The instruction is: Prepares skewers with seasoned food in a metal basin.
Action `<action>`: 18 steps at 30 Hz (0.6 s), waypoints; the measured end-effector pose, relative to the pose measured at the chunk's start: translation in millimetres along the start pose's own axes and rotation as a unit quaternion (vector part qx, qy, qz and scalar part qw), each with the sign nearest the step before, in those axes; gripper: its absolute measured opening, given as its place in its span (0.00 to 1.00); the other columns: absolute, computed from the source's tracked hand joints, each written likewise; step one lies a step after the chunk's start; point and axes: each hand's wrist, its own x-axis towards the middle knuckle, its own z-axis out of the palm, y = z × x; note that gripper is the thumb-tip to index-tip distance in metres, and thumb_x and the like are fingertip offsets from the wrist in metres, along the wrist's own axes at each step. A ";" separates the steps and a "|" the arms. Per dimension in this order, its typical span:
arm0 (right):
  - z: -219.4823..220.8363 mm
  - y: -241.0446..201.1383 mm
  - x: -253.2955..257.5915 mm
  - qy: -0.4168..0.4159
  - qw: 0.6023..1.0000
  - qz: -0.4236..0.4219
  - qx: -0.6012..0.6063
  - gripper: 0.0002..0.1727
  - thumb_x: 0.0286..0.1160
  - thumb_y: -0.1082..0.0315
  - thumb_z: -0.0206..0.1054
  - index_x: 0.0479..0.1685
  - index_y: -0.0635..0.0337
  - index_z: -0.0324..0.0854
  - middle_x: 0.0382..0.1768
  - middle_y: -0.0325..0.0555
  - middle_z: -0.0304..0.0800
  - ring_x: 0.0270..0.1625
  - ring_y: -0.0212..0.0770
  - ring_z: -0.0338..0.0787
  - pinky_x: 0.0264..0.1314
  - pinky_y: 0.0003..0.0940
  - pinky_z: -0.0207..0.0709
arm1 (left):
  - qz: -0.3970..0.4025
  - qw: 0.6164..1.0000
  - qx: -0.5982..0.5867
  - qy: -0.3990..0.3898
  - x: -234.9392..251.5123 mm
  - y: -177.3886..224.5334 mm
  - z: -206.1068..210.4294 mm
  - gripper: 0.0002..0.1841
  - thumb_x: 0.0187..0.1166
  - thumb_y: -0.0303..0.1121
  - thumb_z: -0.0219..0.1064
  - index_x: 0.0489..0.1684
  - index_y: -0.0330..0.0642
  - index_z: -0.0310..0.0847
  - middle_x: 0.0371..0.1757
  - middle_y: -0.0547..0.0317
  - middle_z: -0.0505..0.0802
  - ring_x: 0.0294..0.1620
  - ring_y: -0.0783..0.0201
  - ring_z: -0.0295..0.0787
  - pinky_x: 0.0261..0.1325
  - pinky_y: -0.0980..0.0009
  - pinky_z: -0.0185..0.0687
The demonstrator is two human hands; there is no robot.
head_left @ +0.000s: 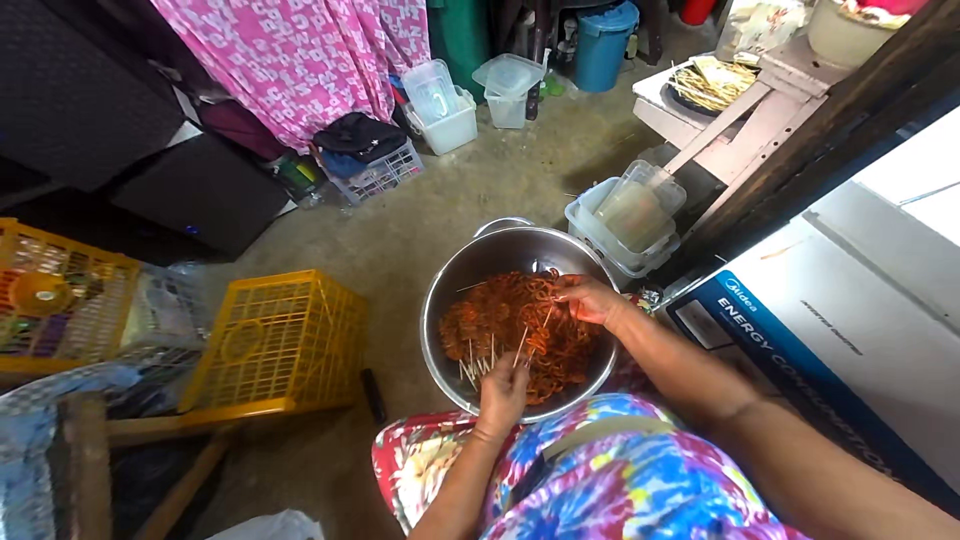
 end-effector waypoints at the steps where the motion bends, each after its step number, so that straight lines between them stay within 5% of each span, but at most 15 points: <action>1: 0.3 -0.4 0.1 0.001 1.000 0.001 -0.001 0.08 0.76 0.83 0.58 0.38 0.59 0.74 0.33 0.41 0.86 0.34 0.36 0.87 0.43 0.32 0.85 | -0.001 1.000 0.002 0.001 0.3 0.1 0.2 0.11 0.78 0.25 0.58 0.46 0.31 0.85 0.20 0.71 0.82 0.19 0.86 0.70 0.26 0.86 0.69; 18: 14.5 -3.9 0.7 0.023 0.995 -0.027 -0.097 0.11 0.71 0.83 0.68 0.49 0.66 0.76 0.37 0.45 0.88 0.33 0.38 0.89 0.41 0.36 0.87 | -0.040 0.998 0.043 0.013 3.3 2.9 -0.9 0.10 0.78 0.27 0.61 0.47 0.32 0.87 0.23 0.63 0.86 0.22 0.77 0.78 0.32 0.77 0.78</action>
